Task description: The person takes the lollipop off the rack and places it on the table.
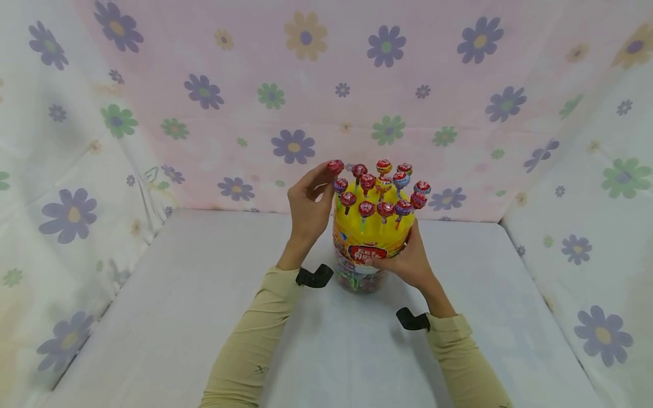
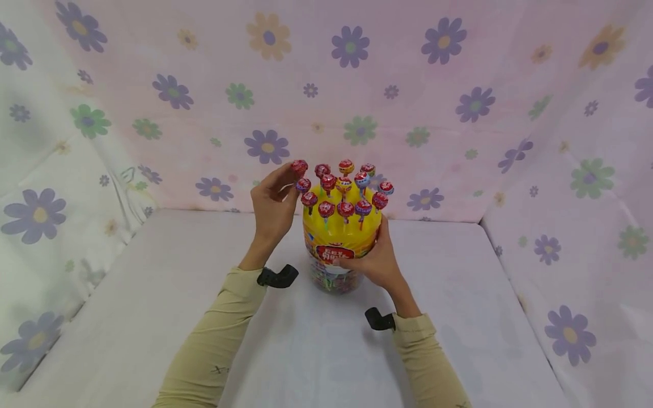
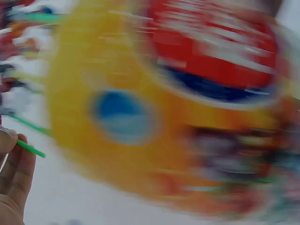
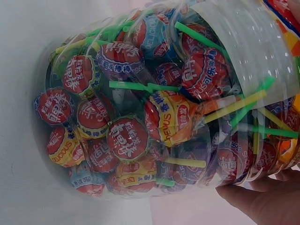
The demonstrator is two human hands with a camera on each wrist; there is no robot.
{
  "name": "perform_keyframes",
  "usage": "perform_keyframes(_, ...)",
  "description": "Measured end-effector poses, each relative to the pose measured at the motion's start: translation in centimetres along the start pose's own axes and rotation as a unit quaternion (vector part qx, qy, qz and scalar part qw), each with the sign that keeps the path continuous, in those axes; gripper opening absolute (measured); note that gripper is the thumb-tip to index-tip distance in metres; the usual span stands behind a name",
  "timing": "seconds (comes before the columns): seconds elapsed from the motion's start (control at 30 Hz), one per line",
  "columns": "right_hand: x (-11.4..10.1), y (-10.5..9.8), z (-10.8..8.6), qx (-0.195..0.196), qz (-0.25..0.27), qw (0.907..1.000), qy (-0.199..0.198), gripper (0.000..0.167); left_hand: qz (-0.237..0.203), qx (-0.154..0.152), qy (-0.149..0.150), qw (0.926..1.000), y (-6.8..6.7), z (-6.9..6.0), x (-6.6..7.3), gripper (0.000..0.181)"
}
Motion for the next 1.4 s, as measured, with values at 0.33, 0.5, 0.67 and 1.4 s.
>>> perform_keyframes(0.33,0.3,0.0,0.0,0.005,-0.006,1.0,0.005,0.104,-0.014,0.046,-0.014,0.9988,-4.7,0.7,0.6,0.037)
perform_keyframes(0.5,0.4,-0.1,-0.1,0.006,-0.005,1.0,0.006,0.103,-0.012,0.056,-0.066,0.9962,-6.4,-0.7,-1.3,0.039)
perform_keyframes(0.67,0.0,-0.1,-0.1,0.006,-0.002,0.9999,0.008,0.102,0.003,0.029,-0.128,0.9914,-7.3,-2.7,-3.9,0.042)
perform_keyframes(1.4,0.4,0.1,-0.1,0.003,-0.008,0.9999,0.007,0.105,0.145,-0.028,-0.369,0.9176,-10.3,-12.4,-16.8,0.041)
Point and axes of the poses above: each hand's wrist, its own z-axis towards the middle knuckle, its own y-axis out of the palm, x = y × z, the point moved 10 cm from there along z, towards the middle knuckle, and after that the axes turned 9 degrees about -z, right-handed, at the moved point
